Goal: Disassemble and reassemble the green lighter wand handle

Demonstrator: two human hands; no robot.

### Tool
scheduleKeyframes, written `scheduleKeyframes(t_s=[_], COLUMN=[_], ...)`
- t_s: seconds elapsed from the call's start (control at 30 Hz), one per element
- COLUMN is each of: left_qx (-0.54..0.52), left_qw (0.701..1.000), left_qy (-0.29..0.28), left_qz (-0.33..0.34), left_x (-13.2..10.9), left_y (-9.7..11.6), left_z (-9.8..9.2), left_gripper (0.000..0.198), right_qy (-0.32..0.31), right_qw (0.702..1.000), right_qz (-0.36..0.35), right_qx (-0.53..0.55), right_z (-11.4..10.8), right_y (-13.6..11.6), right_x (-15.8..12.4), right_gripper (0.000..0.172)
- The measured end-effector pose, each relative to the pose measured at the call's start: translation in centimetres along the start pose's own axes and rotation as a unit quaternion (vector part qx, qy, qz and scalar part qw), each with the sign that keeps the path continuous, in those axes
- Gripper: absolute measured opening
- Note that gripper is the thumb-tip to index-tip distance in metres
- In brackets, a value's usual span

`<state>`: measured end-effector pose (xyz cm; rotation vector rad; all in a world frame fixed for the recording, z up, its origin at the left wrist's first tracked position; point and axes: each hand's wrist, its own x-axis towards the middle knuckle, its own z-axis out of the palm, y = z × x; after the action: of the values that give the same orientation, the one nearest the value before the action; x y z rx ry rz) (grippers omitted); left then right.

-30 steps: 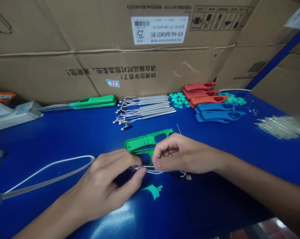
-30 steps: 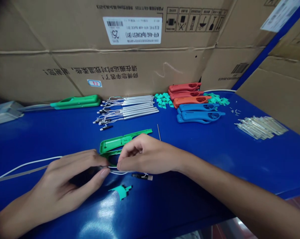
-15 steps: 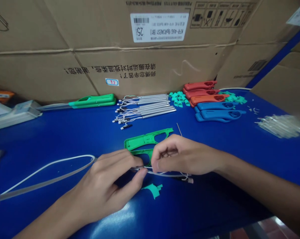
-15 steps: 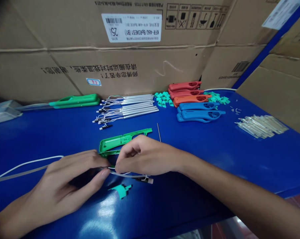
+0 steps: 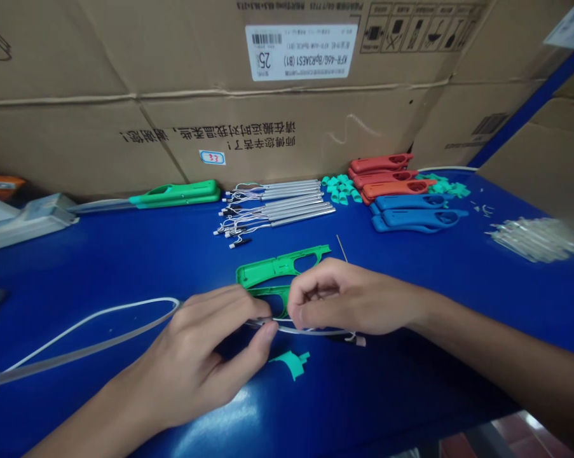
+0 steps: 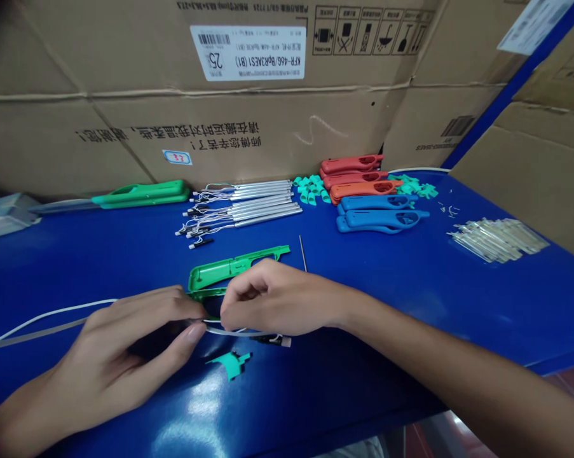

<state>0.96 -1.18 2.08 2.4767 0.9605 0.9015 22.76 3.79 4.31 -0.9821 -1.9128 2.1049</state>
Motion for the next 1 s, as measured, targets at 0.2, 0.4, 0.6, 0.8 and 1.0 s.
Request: scheduleKeyframes(t_s=[0.2, 0.4, 0.6, 0.8, 1.0], left_qx=[-0.017, -0.022, -0.014, -0.006, 0.016], left_qw=[1.000, 0.999, 0.999, 0.999, 0.999], left_qy=[-0.006, -0.025, -0.039, -0.034, -0.024], left_qz=[0.001, 0.002, 0.011, 0.022, 0.016], left_x=[0.0, -0.1, -0.5, -0.6, -0.6], left_y=[0.1, -0.3, -0.9, -0.9, -0.9], left_z=[0.0, -0.2, -0.5, -0.8, -0.8], left_gripper=[0.011, 0.015, 0.013, 0.019, 0.018], right_qy=[-0.026, -0.045, -0.024, -0.009, -0.001], right_qw=[0.999, 0.994, 0.996, 0.996, 0.995], right_qz=[-0.018, -0.089, -0.066, -0.077, -0.065], right_qx=[-0.009, 0.043, 0.060, 0.051, 0.077], right_z=[0.2, 0.4, -0.1, -0.2, -0.5], right_y=[0.4, 1.0, 1.0, 0.9, 0.4], right_x=[0.1, 0.5, 0.4, 0.5, 0.4], right_gripper=[0.014, 0.011, 0.014, 0.013, 0.011])
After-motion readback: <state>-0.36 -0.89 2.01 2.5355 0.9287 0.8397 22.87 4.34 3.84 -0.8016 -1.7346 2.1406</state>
